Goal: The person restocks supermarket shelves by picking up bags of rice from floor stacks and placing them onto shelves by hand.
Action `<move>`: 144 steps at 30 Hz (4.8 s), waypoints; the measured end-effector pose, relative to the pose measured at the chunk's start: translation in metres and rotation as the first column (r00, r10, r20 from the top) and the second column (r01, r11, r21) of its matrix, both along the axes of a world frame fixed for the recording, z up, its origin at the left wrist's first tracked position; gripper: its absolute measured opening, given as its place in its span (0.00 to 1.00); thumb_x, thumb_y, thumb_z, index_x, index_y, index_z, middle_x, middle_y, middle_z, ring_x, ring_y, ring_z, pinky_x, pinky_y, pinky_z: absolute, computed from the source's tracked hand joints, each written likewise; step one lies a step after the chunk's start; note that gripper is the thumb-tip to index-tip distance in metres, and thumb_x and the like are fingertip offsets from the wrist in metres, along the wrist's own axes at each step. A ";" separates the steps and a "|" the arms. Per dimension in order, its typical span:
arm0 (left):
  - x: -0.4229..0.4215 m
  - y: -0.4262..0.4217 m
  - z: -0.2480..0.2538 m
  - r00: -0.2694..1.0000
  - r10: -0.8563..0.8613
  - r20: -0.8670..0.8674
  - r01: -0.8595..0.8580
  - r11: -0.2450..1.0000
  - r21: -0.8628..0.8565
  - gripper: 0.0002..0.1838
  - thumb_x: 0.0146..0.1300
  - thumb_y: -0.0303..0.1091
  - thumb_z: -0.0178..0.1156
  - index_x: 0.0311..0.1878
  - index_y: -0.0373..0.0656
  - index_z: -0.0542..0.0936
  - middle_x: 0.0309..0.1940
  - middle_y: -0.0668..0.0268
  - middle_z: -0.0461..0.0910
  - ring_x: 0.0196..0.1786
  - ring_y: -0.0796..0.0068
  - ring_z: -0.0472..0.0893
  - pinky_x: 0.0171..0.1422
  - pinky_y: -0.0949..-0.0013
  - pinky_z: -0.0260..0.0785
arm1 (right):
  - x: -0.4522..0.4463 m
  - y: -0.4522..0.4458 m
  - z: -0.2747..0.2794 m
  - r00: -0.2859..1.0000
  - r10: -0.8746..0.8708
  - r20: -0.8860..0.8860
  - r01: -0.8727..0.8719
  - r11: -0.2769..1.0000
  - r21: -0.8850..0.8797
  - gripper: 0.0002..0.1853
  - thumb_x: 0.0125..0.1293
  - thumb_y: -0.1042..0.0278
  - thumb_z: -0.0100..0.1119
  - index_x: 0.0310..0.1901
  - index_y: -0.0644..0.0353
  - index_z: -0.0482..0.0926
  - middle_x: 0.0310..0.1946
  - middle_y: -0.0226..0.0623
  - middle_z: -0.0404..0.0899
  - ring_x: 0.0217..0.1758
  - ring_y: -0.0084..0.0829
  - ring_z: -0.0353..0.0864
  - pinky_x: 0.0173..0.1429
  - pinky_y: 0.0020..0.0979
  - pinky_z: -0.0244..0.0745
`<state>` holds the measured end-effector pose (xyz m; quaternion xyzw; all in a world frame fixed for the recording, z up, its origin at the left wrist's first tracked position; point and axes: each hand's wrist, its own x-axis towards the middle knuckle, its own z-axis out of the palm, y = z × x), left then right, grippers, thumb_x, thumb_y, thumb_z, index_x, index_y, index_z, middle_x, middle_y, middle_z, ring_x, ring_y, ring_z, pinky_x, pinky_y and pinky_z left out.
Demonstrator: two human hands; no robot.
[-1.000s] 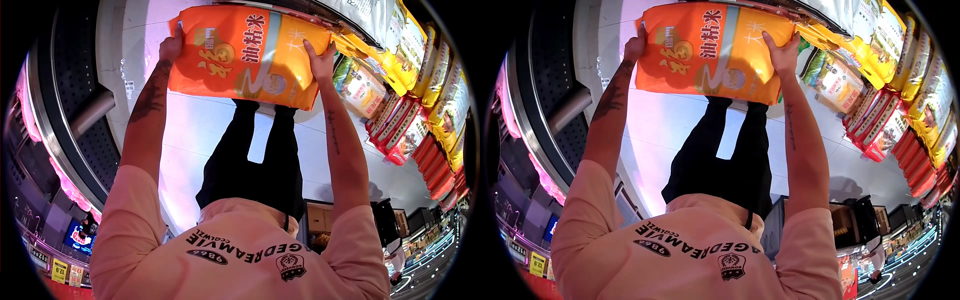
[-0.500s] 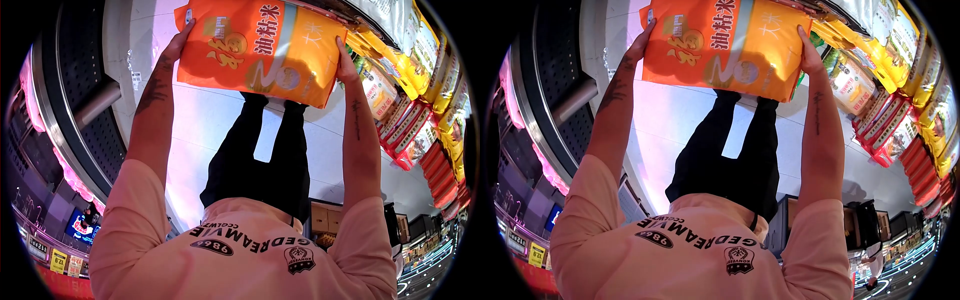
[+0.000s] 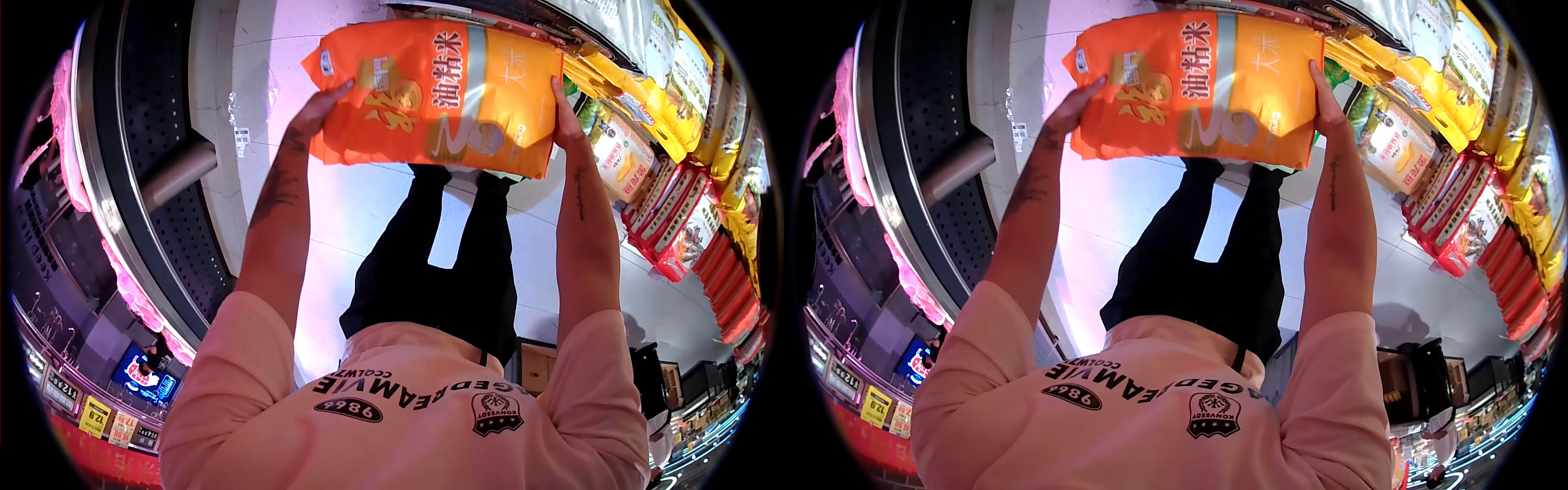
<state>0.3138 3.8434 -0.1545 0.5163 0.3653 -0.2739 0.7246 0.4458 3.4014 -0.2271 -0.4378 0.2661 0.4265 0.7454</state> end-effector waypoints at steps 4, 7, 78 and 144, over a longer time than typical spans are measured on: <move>-0.037 -0.030 0.003 0.985 0.086 0.149 -0.096 0.993 0.062 0.23 0.61 0.43 0.61 0.54 0.38 0.73 0.46 0.64 0.78 0.46 0.74 0.78 0.52 0.71 0.70 | -0.021 -0.010 0.002 0.998 0.012 0.061 -0.014 0.999 0.041 0.33 0.66 0.40 0.46 0.62 0.58 0.64 0.57 0.34 0.72 0.56 0.29 0.72 0.60 0.29 0.66; -0.054 -0.053 0.021 0.999 0.035 0.033 -0.039 0.988 0.150 0.23 0.61 0.43 0.61 0.52 0.36 0.75 0.44 0.64 0.79 0.45 0.75 0.78 0.52 0.72 0.70 | -0.043 -0.023 0.001 1.000 -0.008 0.019 0.008 1.000 0.014 0.34 0.66 0.40 0.46 0.62 0.61 0.65 0.57 0.35 0.72 0.56 0.29 0.73 0.60 0.29 0.66; -0.097 -0.783 0.116 -0.110 -0.993 0.047 0.553 -0.022 0.833 0.30 0.51 0.55 0.65 0.30 0.27 0.77 0.28 0.44 0.79 0.33 0.53 0.81 0.33 0.58 0.71 | -0.624 -0.527 0.140 0.134 -0.991 0.029 0.974 0.126 -0.189 0.40 0.58 0.32 0.51 0.59 0.63 0.67 0.51 0.42 0.75 0.52 0.37 0.75 0.57 0.36 0.69; -0.078 -1.992 0.164 -0.561 -0.814 0.148 0.613 -0.289 0.736 0.30 0.51 0.54 0.63 0.36 0.28 0.78 0.34 0.42 0.79 0.40 0.49 0.80 0.42 0.57 0.72 | -0.625 -1.517 0.251 -0.301 -0.935 0.186 0.882 -0.347 -0.317 0.38 0.62 0.31 0.43 0.59 0.61 0.68 0.53 0.40 0.75 0.53 0.36 0.74 0.57 0.37 0.68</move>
